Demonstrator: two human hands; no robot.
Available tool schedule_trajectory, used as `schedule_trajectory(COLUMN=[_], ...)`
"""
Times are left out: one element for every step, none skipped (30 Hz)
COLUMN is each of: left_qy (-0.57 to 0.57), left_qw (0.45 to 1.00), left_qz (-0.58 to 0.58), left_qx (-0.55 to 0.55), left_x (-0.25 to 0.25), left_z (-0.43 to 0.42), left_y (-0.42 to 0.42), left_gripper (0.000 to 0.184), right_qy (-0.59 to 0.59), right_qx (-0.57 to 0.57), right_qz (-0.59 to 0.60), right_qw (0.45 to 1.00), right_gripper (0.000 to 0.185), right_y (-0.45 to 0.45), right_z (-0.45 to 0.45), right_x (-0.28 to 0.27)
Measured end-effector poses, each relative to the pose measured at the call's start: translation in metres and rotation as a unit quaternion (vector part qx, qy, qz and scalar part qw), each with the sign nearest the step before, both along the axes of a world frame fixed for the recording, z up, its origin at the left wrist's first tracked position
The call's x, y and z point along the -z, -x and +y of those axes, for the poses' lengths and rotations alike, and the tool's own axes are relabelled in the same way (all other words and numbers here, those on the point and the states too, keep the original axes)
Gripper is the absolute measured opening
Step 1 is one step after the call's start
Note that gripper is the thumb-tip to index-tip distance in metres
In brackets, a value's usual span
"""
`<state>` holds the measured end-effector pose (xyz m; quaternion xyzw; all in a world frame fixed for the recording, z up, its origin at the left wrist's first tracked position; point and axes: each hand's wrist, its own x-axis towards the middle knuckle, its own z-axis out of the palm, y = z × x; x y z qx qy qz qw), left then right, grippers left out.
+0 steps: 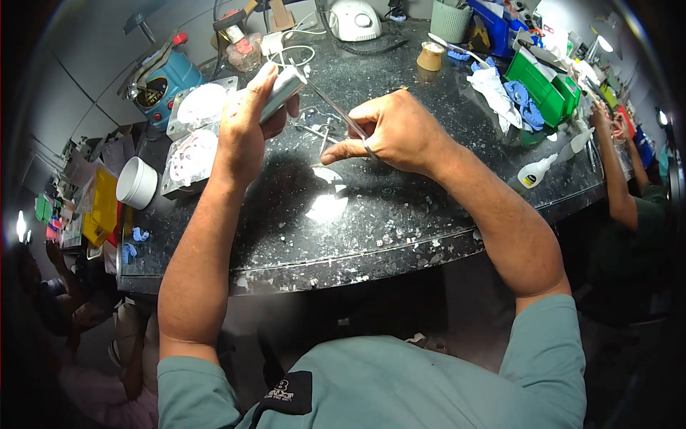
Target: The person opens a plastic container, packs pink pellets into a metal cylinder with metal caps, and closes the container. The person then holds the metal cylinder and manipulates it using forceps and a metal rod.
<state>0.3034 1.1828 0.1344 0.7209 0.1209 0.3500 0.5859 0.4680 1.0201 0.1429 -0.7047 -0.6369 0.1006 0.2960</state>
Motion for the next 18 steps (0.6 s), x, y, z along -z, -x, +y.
schedule_trajectory(left_qy=[0.004, 0.009, 0.005, 0.001, -0.003, -0.014, -0.024, -0.034, -0.062, -0.089, -0.116, -0.089, -0.098, -0.106, -0.115, -0.109, -0.103, -0.097], left_qw=[1.000, 1.000, 1.000, 1.000, 1.000, 1.000, 0.999, 0.998, 0.996, 0.992, 0.988, 0.993, 0.992, 0.991, 0.991, 0.991, 0.991, 0.991], left_qz=[-0.001, -0.001, 0.001, 0.005, 0.008, -0.010, -0.027, -0.044, -0.063, -0.082, -0.100, -0.076, -0.075, -0.074, -0.073, -0.077, -0.082, -0.088], left_qx=[-0.009, -0.018, -0.003, 0.013, 0.029, 0.009, -0.011, -0.031, -0.026, -0.022, -0.017, -0.021, -0.018, -0.015, -0.011, -0.003, 0.005, 0.012], left_x=[-0.002, -0.003, -0.003, -0.003, -0.004, -0.004, -0.006, -0.007, -0.004, 0.002, 0.006, 0.005, 0.005, 0.006, 0.006, 0.006, 0.007, 0.007], left_z=[-0.002, -0.004, -0.002, 0.002, 0.003, 0.001, -0.005, -0.009, -0.009, -0.007, -0.006, -0.002, -0.002, -0.003, -0.004, -0.004, -0.004, -0.004], left_y=[0.000, 0.000, 0.001, 0.005, 0.006, 0.005, 0.004, 0.002, -0.002, -0.007, -0.010, -0.007, -0.006, -0.006, -0.006, -0.007, -0.007, -0.008], left_gripper=[0.053, 0.053, 0.051, 0.048, 0.046, 0.038, 0.032, 0.027, 0.025, 0.027, 0.032, 0.037, 0.037, 0.036, 0.036, 0.036, 0.036, 0.036], right_qy=[-0.001, -0.001, 0.000, 0.001, 0.001, 0.005, 0.009, 0.012, 0.035, 0.058, 0.081, 0.076, 0.070, 0.064, 0.064, 0.064, 0.063, 0.072], right_qx=[-0.002, -0.003, -0.002, -0.002, 0.000, 0.004, 0.008, 0.013, 0.022, 0.032, 0.041, 0.027, 0.013, 0.000, -0.003, -0.005, -0.008, -0.014], right_qz=[0.004, 0.008, 0.006, 0.005, 0.003, 0.016, 0.029, 0.042, 0.050, 0.057, 0.064, 0.068, 0.073, 0.078, 0.089, 0.101, 0.112, 0.126], right_qw=[1.000, 1.000, 1.000, 1.000, 1.000, 1.000, 1.000, 0.999, 0.998, 0.996, 0.994, 0.994, 0.995, 0.995, 0.994, 0.993, 0.992, 0.989], right_gripper=[0.064, 0.063, 0.063, 0.063, 0.063, 0.063, 0.062, 0.062, 0.064, 0.065, 0.067, 0.072, 0.077, 0.082, 0.087, 0.092, 0.098, 0.101], right_y=[0.000, -0.001, 0.000, 0.000, 0.000, 0.000, 0.000, -0.001, -0.003, -0.005, -0.006, -0.005, -0.003, -0.002, -0.002, -0.002, -0.001, -0.001], right_z=[0.001, 0.001, 0.001, 0.001, 0.001, 0.001, 0.002, 0.003, 0.004, 0.005, 0.006, 0.006, 0.006, 0.006, 0.006, 0.007, 0.006, 0.004], right_x=[0.001, 0.002, 0.002, 0.001, 0.001, 0.002, 0.003, 0.004, 0.004, 0.003, 0.003, 0.004, 0.005, 0.006, 0.008, 0.010, 0.010, 0.007])
